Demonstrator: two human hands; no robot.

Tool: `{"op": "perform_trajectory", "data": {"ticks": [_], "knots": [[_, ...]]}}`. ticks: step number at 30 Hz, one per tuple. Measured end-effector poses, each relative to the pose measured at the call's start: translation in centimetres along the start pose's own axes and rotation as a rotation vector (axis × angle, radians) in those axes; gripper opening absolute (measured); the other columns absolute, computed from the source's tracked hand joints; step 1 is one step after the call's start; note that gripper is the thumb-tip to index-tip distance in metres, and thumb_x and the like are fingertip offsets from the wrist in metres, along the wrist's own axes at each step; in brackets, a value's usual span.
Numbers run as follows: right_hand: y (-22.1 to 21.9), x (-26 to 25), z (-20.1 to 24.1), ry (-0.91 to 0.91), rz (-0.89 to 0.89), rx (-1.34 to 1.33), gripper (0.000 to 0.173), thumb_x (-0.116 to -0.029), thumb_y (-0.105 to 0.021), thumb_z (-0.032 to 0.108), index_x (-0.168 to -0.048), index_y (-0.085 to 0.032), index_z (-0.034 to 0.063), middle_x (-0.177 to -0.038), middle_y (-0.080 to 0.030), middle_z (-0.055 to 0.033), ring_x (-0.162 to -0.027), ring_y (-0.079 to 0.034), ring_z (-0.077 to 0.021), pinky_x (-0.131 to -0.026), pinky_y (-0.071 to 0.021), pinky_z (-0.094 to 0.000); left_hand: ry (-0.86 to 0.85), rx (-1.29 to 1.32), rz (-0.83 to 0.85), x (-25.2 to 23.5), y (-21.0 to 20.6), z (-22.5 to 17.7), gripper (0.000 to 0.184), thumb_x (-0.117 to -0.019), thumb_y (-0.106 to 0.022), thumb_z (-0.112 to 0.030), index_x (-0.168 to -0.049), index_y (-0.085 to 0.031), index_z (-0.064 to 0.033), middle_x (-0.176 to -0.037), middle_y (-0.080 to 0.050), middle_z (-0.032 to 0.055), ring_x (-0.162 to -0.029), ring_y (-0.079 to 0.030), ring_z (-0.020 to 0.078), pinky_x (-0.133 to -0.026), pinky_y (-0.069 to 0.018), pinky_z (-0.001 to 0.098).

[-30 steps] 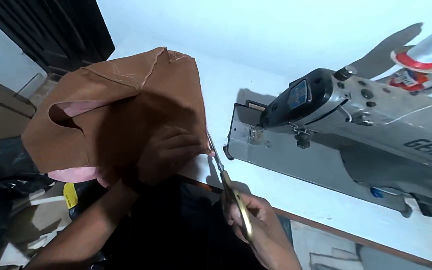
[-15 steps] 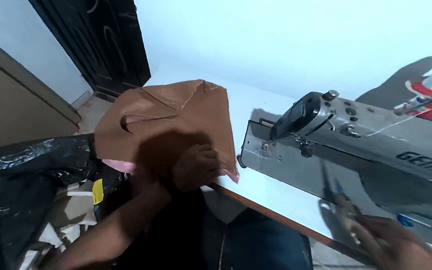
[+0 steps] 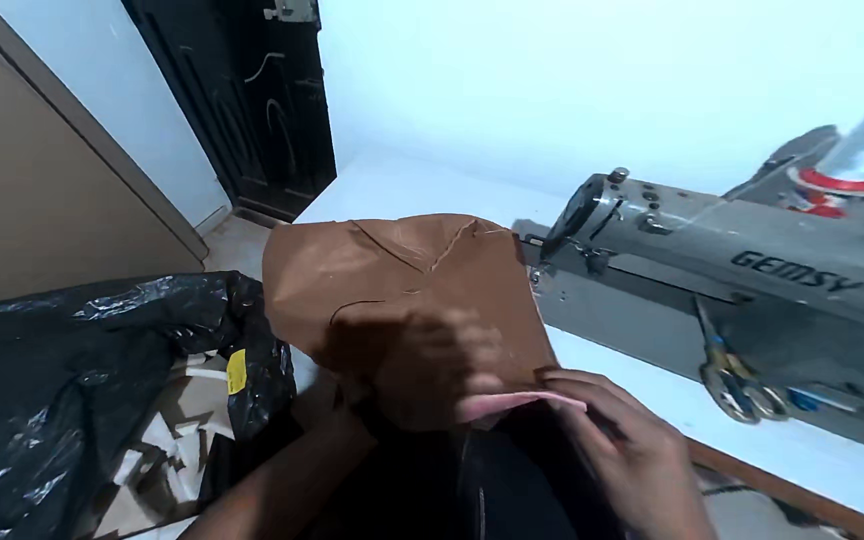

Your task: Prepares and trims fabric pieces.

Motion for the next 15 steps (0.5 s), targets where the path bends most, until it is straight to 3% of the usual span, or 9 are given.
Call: {"op": "perform_trajectory", "data": {"ticks": [2, 3, 4, 5, 8, 11, 13, 15], "knots": [[1.3, 1.4, -0.1, -0.033, -0.055, -0.028, 0.017, -0.0975, -0.066, 0.020, -0.110, -0.077, 0.0169, -0.121, -0.073, -0.0007, -0.110, -0.070, -0.0179, -0.089, -0.0635, -0.0372, 0.208, -0.197, 0.080, 1.8, 1.3, 5.7, 0.057, -0.0939, -0.065, -0.050, -0.146, -0.058, -0.0279, -0.161, -0.044, -0.0013, -0.154, -0.030, 0.0231, -0.127, -0.0240, 0.0536], [1.9, 2.3, -0.1, -0.054, -0.065, -0.027, 0.017, -0.0973, -0.067, 0.022, -0.110, -0.078, 0.0185, -0.122, -0.073, 0.0007, -0.110, -0.071, -0.0176, -0.089, -0.0637, -0.0375, 0.278, -0.235, 0.097, 2.9, 1.7, 8.4, 0.060, -0.0951, -0.063, -0.047, -0.150, -0.053, -0.0266, -0.162, -0.042, 0.0009, -0.154, -0.029, 0.0262, -0.126, -0.0243, 0.0565], [2.5, 3.1, 0.0, -0.065, -0.061, -0.024, 0.018, -0.0971, -0.067, 0.024, -0.110, -0.078, 0.0198, -0.122, -0.072, 0.0017, -0.110, -0.070, -0.0176, -0.090, -0.0636, -0.0379, 0.343, -0.270, 0.112, 4.1, 2.1, 11.0, 0.057, -0.0973, -0.061, -0.047, -0.150, -0.054, -0.0261, -0.159, -0.047, -0.0003, -0.152, -0.034, 0.0242, -0.124, -0.0292, 0.0552], [2.8, 3.6, 0.1, -0.066, -0.055, -0.025, 0.018, -0.0972, -0.066, 0.024, -0.110, -0.078, 0.0206, -0.122, -0.072, 0.0022, -0.110, -0.070, -0.0178, -0.090, -0.0634, -0.0386, 0.393, -0.297, 0.111, 5.0, 2.9, 12.9, 0.050, -0.0987, -0.062, -0.046, -0.145, -0.059, -0.0258, -0.152, -0.054, -0.0014, -0.146, -0.043, 0.0215, -0.120, -0.0350, 0.0537], [3.7, 4.1, -0.2, -0.072, -0.046, -0.045, 0.017, -0.0976, -0.067, 0.027, -0.109, -0.078, 0.0215, -0.121, -0.073, 0.0023, -0.111, -0.070, -0.0191, -0.093, -0.0625, -0.0410, 0.505, -0.284, 0.094, 5.3, 6.6, 15.2, 0.026, -0.1002, -0.061, -0.046, -0.110, -0.077, -0.0286, -0.114, -0.073, -0.0065, -0.111, -0.067, 0.0146, -0.099, -0.0540, 0.0504], [4.5, 3.2, -0.1, -0.064, -0.066, -0.081, 0.016, -0.0961, -0.067, 0.024, -0.106, -0.078, 0.0184, -0.124, -0.072, -0.0014, -0.114, -0.069, -0.0222, -0.093, -0.0625, -0.0420, 0.601, -0.049, 0.168, 4.2, 9.5, 15.4, 0.023, -0.0994, -0.062, -0.046, -0.103, -0.076, -0.0278, -0.096, -0.074, -0.0050, -0.090, -0.070, 0.0146, -0.083, -0.0596, 0.0522], [5.2, 1.7, 0.2, -0.083, -0.088, -0.084, 0.016, -0.0941, -0.066, 0.022, -0.103, -0.078, 0.0163, -0.134, -0.066, -0.0037, -0.117, -0.067, -0.0227, -0.090, -0.0627, -0.0406, 0.561, 0.059, 0.218, 3.0, 11.5, 14.9, 0.022, -0.0981, -0.065, -0.044, -0.102, -0.077, -0.0254, -0.091, -0.073, -0.0038, -0.085, -0.070, 0.0141, -0.080, -0.0601, 0.0516], [5.9, -0.1, 0.0, -0.125, -0.105, -0.050, 0.019, -0.0937, -0.064, 0.022, -0.105, -0.077, 0.0150, -0.138, -0.063, -0.0044, -0.110, -0.069, -0.0213, -0.083, -0.0641, -0.0389, 0.511, 0.107, 0.273, 2.0, 13.6, 14.1, 0.022, -0.0972, -0.067, -0.044, -0.100, -0.076, -0.0238, -0.087, -0.072, -0.0044, -0.080, -0.069, 0.0127, -0.076, -0.0601, 0.0485]]}}
Point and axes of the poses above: each hand's wrist, its own x-axis away from the middle knuckle, its own y-axis out of the back of the hand, z = x × y, the point moved 8 cm from there along -x, towards the middle knuckle
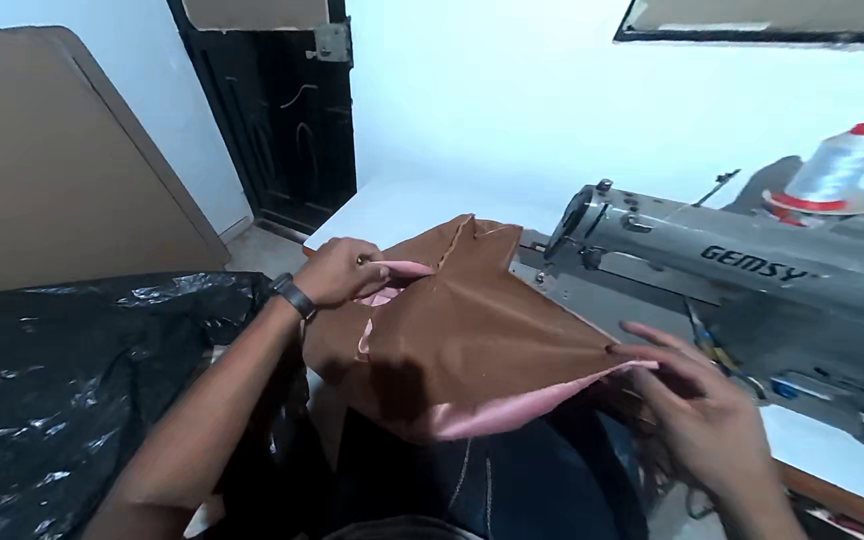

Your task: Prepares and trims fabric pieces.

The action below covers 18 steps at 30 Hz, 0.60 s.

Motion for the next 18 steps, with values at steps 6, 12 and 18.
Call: {"op": "perform_trajectory", "data": {"ticks": [6, 12, 18], "knots": [[0.4, -3.4, 7.2, 0.118, -0.230, 0.345, 0.038, -0.0978, -0.048, 0.014, -0.131, -0.066, 0.0052, -0.135, -0.058, -0.0198, -0.114, -0.062, -0.0337, -0.088, -0.0554, -0.0530, -0.025, 0.289, 0.039, 2.6, 3.9, -3.5, 0.023, -0.0973, -0.072, -0.032, -0.109, -0.070, -0.0127, -0.072, -0.068, 0.0011, -0.061, -0.064, 0.0134, -0.058, -0.0569, 0.0343], [-17.5, 4.7, 9.2, -0.237, 0.271, -0.294, 0.027, -0.1021, -0.062, 0.038, -0.118, -0.070, 0.0178, -0.100, -0.074, 0.0024, -0.086, -0.071, -0.0113, -0.076, -0.0634, -0.0365, 0.100, 0.658, -0.087, 10.3, 0.2, -3.0, 0.026, -0.0994, -0.066, -0.016, -0.124, -0.063, -0.0064, -0.091, -0.072, 0.0125, -0.071, -0.068, 0.0238, -0.060, -0.0598, 0.0390], [-25.6, 8.0, 3.3, -0.535, 0.275, -0.750, 0.036, -0.1050, -0.058, 0.032, -0.126, -0.066, 0.0042, -0.109, -0.071, -0.0078, -0.094, -0.069, -0.0169, -0.084, -0.0603, -0.0366, 0.037, 0.956, -0.282, 15.8, -0.3, -1.7, 0.027, -0.0985, -0.062, -0.009, -0.126, -0.060, -0.0079, -0.093, -0.070, 0.0158, -0.072, -0.069, 0.0199, -0.064, -0.0612, 0.0351]]}}
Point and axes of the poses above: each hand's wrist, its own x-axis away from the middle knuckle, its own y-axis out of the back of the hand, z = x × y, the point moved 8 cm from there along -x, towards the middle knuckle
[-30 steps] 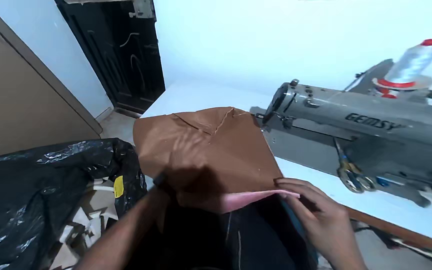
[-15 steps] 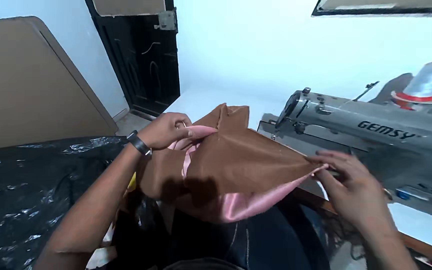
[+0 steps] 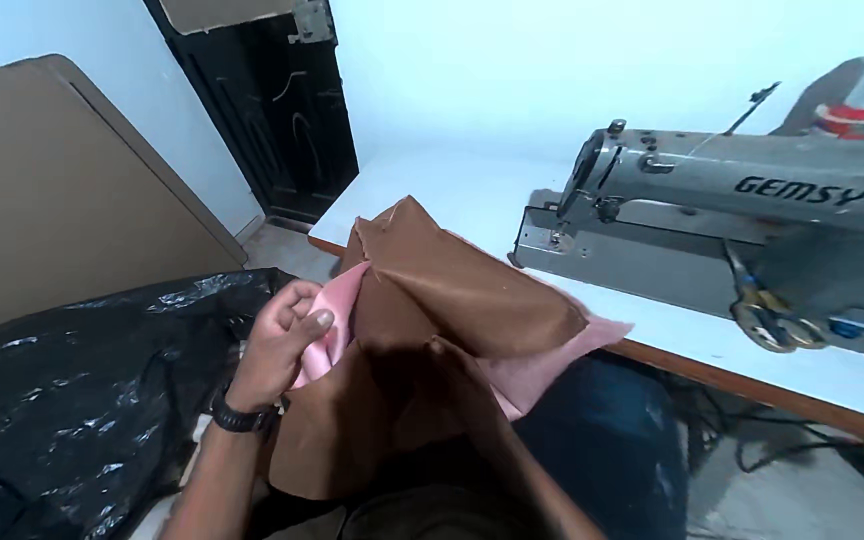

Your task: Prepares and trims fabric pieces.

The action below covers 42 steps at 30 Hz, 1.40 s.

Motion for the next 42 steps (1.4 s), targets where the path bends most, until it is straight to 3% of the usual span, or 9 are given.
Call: {"op": "perform_trajectory", "data": {"ticks": [7, 13, 18, 21, 24, 27, 31, 35, 42], "knots": [[-4.3, 0.5, 7.6, 0.213, 0.054, -0.115, 0.018, -0.0999, -0.061, 0.025, -0.098, -0.071, 0.0091, -0.090, -0.069, -0.0056, -0.080, -0.065, -0.0168, -0.072, -0.0577, -0.0349, -0.148, -0.043, -0.046, 1.3, 2.4, -0.4, 0.045, -0.0994, -0.060, -0.004, -0.140, -0.045, -0.0168, -0.103, -0.070, 0.0150, -0.080, -0.071, 0.0227, -0.068, -0.0627, 0.0364], [-4.1, 2.1, 10.9, 0.386, 0.073, -0.381, 0.029, -0.0911, -0.072, 0.009, -0.115, -0.057, 0.0152, -0.090, -0.063, -0.0083, -0.075, -0.064, -0.0183, -0.066, -0.0583, -0.0369, -0.177, -0.316, -0.032, 2.8, 3.7, 0.2, 0.024, -0.1019, -0.052, -0.012, -0.098, -0.075, -0.0090, -0.102, -0.069, 0.0072, -0.092, -0.065, 0.0197, -0.077, -0.0577, 0.0357], [-2.9, 6.4, 13.6, 0.570, -0.003, -0.429, 0.029, -0.0967, -0.067, 0.011, -0.122, -0.055, 0.0213, -0.093, -0.063, -0.0003, -0.078, -0.064, -0.0098, -0.069, -0.0580, -0.0267, 0.086, -0.488, 0.067, 3.6, 2.0, 3.4, 0.025, -0.1057, -0.056, -0.032, -0.117, -0.077, -0.0228, -0.111, -0.069, -0.0034, -0.083, -0.068, 0.0113, -0.070, -0.0619, 0.0327], [-3.2, 8.0, 9.4, 0.421, 0.056, -0.237, 0.036, -0.0944, -0.071, 0.013, -0.127, -0.060, 0.0229, -0.101, -0.067, 0.0042, -0.085, -0.065, -0.0072, -0.072, -0.0583, -0.0257, 0.160, -0.388, 0.028, 3.8, -0.5, 4.9, 0.036, -0.1064, -0.050, -0.040, -0.099, -0.076, -0.0161, -0.105, -0.069, 0.0004, -0.085, -0.065, 0.0134, -0.073, -0.0580, 0.0357], [-4.5, 9.9, 5.8, 0.175, 0.359, 0.141, 0.041, -0.0936, -0.071, 0.008, -0.132, -0.059, 0.0065, -0.115, -0.069, -0.0065, -0.099, -0.070, -0.0194, -0.084, -0.0632, -0.0388, 0.242, -0.566, 0.035, 3.8, -2.3, 6.5, 0.034, -0.0988, -0.062, -0.054, -0.108, -0.078, -0.0256, -0.103, -0.072, -0.0069, -0.089, -0.069, 0.0077, -0.080, -0.0616, 0.0380], [-3.4, 11.1, 5.3, 0.056, 0.660, 0.645, 0.031, -0.0996, -0.068, 0.027, -0.129, -0.070, 0.0158, -0.119, -0.073, 0.0032, -0.106, -0.070, -0.0092, -0.094, -0.0613, -0.0367, 0.230, -0.568, 0.008, 4.2, -2.8, 6.9, 0.032, -0.0895, -0.078, -0.046, -0.114, -0.076, -0.0252, -0.108, -0.070, -0.0093, -0.095, -0.068, 0.0051, -0.083, -0.0626, 0.0342], [-1.0, 7.9, 12.3, 0.258, 0.415, 0.641, 0.020, -0.1046, -0.059, 0.029, -0.108, -0.074, 0.0143, -0.091, -0.074, 0.0019, -0.077, -0.071, -0.0127, -0.067, -0.0629, -0.0351, 0.181, -0.619, -0.148, 5.5, -2.5, 5.8, 0.038, -0.0835, -0.083, -0.045, -0.111, -0.073, -0.0223, -0.109, -0.068, -0.0072, -0.099, -0.066, 0.0068, -0.084, -0.0616, 0.0356], [-3.2, 3.9, 13.6, 0.285, 0.190, 0.761, 0.031, -0.0965, -0.063, 0.054, -0.113, -0.068, 0.0283, -0.085, -0.068, 0.0105, -0.070, -0.067, -0.0087, -0.057, -0.0601, -0.0334, 0.069, -0.787, -0.168, 7.0, -5.3, 3.3, 0.049, -0.0858, -0.079, -0.051, -0.125, -0.072, -0.0223, -0.131, -0.062, -0.0050, -0.116, -0.062, 0.0070, -0.095, -0.0589, 0.0352], [-2.0, 3.0, 9.5, 0.188, 0.196, 0.619, 0.016, -0.1013, -0.063, 0.032, -0.112, -0.071, 0.0247, -0.080, -0.067, 0.0034, -0.065, -0.064, -0.0142, -0.055, -0.0570, -0.0345, -0.071, -0.545, 0.333, 8.1, -8.0, 3.0, 0.034, -0.1052, -0.057, -0.040, -0.129, -0.072, -0.0207, -0.139, -0.064, -0.0052, -0.125, -0.061, 0.0063, -0.107, -0.0548, 0.0330]]}}
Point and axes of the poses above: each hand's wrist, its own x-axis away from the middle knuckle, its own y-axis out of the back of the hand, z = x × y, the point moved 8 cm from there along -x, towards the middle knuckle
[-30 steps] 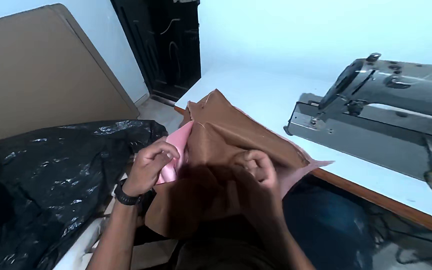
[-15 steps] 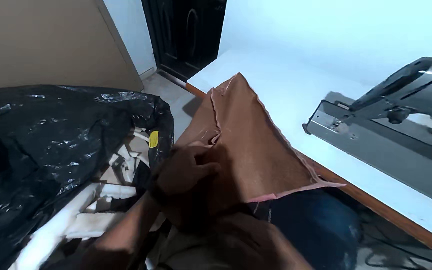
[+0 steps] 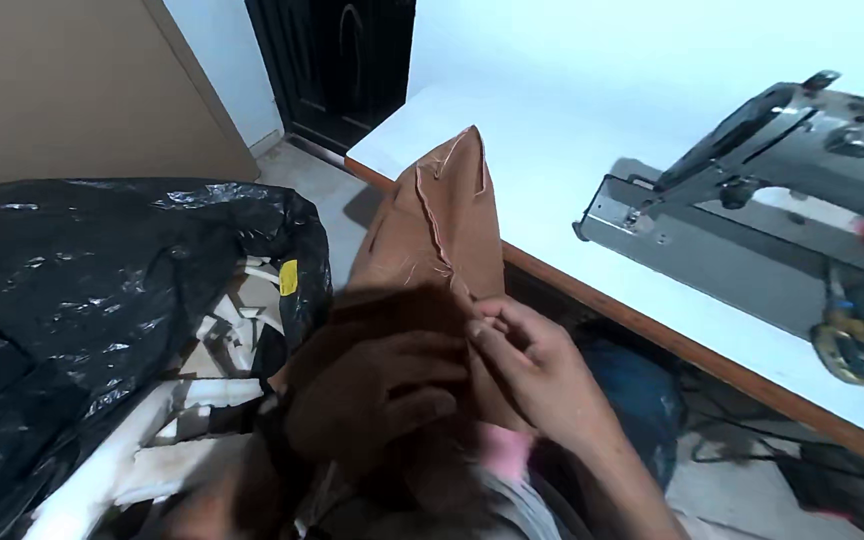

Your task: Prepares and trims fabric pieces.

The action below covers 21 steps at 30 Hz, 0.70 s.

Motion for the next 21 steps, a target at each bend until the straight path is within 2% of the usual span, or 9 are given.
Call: {"op": "perform_trajectory", "data": {"ticks": [3, 5, 7, 9, 12, 15, 17, 19, 21], "knots": [[1.5, 1.6, -0.9, -0.035, 0.008, -0.096, 0.019, -0.1033, -0.060, 0.027, -0.118, -0.072, 0.0219, -0.083, -0.070, -0.0019, -0.065, -0.065, -0.0185, -0.055, -0.0583, -0.0357, -0.273, -0.176, -0.160, -2.9, 4.4, -0.2, 0.026, -0.1025, -0.063, -0.021, -0.127, -0.072, -0.0161, -0.131, -0.069, -0.0046, -0.121, -0.065, 0.0082, -0.104, -0.0570, 0.0342], [2.1, 2.1, -0.6, -0.045, -0.007, -0.108, 0.022, -0.1051, -0.057, 0.027, -0.121, -0.071, 0.0223, -0.085, -0.071, -0.0025, -0.067, -0.066, -0.0191, -0.055, -0.0589, -0.0358, -0.489, -0.414, -0.127, -7.1, 5.7, -0.4, 0.033, -0.1011, -0.063, -0.024, -0.133, -0.070, -0.0233, -0.151, -0.056, -0.0005, -0.147, -0.042, 0.0235, -0.120, -0.0384, 0.0511], [2.5, 2.3, -0.3, -0.047, -0.068, -0.087, 0.028, -0.1055, -0.055, 0.029, -0.130, -0.068, 0.0256, -0.091, -0.071, -0.0009, -0.072, -0.067, -0.0180, -0.059, -0.0598, -0.0364, -0.619, -0.586, 0.056, -11.6, 4.6, -0.1, 0.037, -0.1018, -0.060, -0.036, -0.138, -0.067, -0.0311, -0.155, -0.053, -0.0024, -0.155, -0.027, 0.0310, -0.126, -0.0180, 0.0654], [3.0, 2.4, -0.2, -0.027, -0.152, 0.035, 0.044, -0.1009, -0.060, 0.038, -0.144, -0.055, 0.0314, -0.101, -0.067, 0.0025, -0.079, -0.066, -0.0151, -0.062, -0.0607, -0.0379, -0.693, -0.621, 0.252, -15.0, 2.8, 0.7, 0.027, -0.1029, -0.058, -0.039, -0.121, -0.075, -0.0280, -0.130, -0.069, -0.0071, -0.147, -0.043, 0.0207, -0.128, -0.0115, 0.0634], [4.4, 2.3, 0.0, 0.054, -0.256, 0.314, 0.065, -0.0863, -0.076, 0.052, -0.143, -0.053, 0.0321, -0.122, -0.060, 0.0053, -0.100, -0.064, -0.0094, -0.076, -0.0610, -0.0371, -0.783, -0.557, 0.415, -17.7, 2.2, 0.7, 0.030, -0.1067, -0.053, -0.036, -0.101, -0.077, -0.0178, -0.096, -0.073, -0.0042, -0.110, -0.067, 0.0133, -0.126, -0.0281, 0.0518], [5.7, 2.2, 0.7, 0.220, -0.329, 0.400, 0.028, -0.0925, -0.071, 0.037, -0.116, -0.069, 0.0234, -0.117, -0.061, 0.0037, -0.101, -0.063, -0.0079, -0.075, -0.0600, -0.0307, -0.768, -0.555, 0.427, -18.5, 3.8, -0.9, 0.034, -0.1082, -0.047, -0.035, -0.102, -0.075, -0.0161, -0.095, -0.071, -0.0027, -0.103, -0.066, 0.0144, -0.108, -0.0466, 0.0420], [6.9, 1.8, 2.2, 0.296, -0.361, 0.423, 0.017, -0.0989, -0.063, 0.028, -0.109, -0.074, 0.0211, -0.116, -0.066, 0.0053, -0.104, -0.065, -0.0072, -0.082, -0.0597, -0.0292, -0.738, -0.578, 0.403, -18.4, 5.5, -2.4, 0.032, -0.1081, -0.048, -0.035, -0.103, -0.074, -0.0167, -0.096, -0.070, -0.0036, -0.099, -0.065, 0.0125, -0.097, -0.0502, 0.0395], [8.1, 1.2, 4.0, 0.320, -0.391, 0.490, 0.024, -0.1006, -0.055, 0.025, -0.111, -0.077, 0.0201, -0.123, -0.067, 0.0048, -0.116, -0.061, -0.0115, -0.095, -0.0552, -0.0357, -0.713, -0.646, 0.355, -18.1, 7.5, -4.4, 0.031, -0.1078, -0.048, -0.035, -0.104, -0.073, -0.0163, -0.093, -0.068, -0.0030, -0.093, -0.064, 0.0129, -0.088, -0.0512, 0.0393], [8.9, 0.8, 6.1, 0.352, -0.442, 0.488, 0.027, -0.1029, -0.052, 0.024, -0.112, -0.076, 0.0177, -0.122, -0.066, 0.0033, -0.113, -0.063, -0.0112, -0.091, -0.0566, -0.0346, -0.722, -0.707, 0.291, -17.6, 9.4, -6.8, 0.030, -0.1072, -0.050, -0.034, -0.104, -0.073, -0.0149, -0.090, -0.067, -0.0012, -0.087, -0.064, 0.0145, -0.080, -0.0504, 0.0395]]}}
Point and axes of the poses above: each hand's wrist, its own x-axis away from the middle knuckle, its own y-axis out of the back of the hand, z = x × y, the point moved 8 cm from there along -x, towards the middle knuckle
